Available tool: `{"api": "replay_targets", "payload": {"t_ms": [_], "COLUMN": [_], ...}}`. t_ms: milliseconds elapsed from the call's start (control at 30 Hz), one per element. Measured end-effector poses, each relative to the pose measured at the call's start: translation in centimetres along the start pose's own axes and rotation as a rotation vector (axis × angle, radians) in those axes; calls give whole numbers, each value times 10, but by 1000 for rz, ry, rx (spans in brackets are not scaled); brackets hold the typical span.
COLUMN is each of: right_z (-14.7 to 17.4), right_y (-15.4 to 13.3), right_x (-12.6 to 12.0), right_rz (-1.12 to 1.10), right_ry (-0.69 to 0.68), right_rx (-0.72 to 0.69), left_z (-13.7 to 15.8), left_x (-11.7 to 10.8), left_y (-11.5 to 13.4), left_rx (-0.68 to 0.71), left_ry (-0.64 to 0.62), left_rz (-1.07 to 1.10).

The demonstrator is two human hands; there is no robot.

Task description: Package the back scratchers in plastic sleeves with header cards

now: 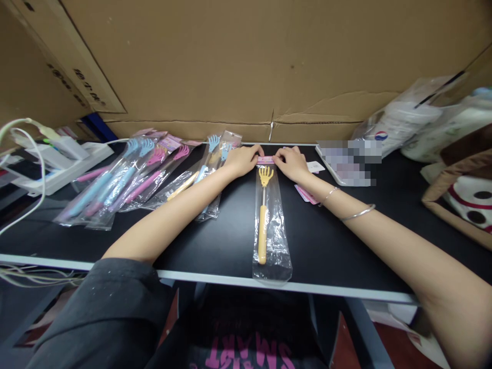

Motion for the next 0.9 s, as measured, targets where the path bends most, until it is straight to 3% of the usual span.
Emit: {"api": "replay_targets", "payload": {"t_ms": [333,600,767,900], "right_z": [0,0,1,0], "right_y": [0,-1,-2,-1], "right_x": [1,-1,-2,-2], "right_rz": [-1,-8,-39,-53], "right_ry": [8,-2,-5,-2], "right_rx": [10,13,28,40], "left_z": [2,8,13,20], "left_x": [-1,-17,-35,-51], "left_y": [1,13,25,36], "left_rx": [3,62,80,39], "left_ry": [7,42,-12,-125], "left_rz": [-25,-216,-326,-387]}}
Point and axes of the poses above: each hand's wrist, its own z-axis away from the middle knuckle, its own x-axis out of the palm, y = z × x, the point moved 1 cm from there along -z, towards the middle knuckle, and after that the axes turned 4 degrees about -x, right-handed, at the moved point
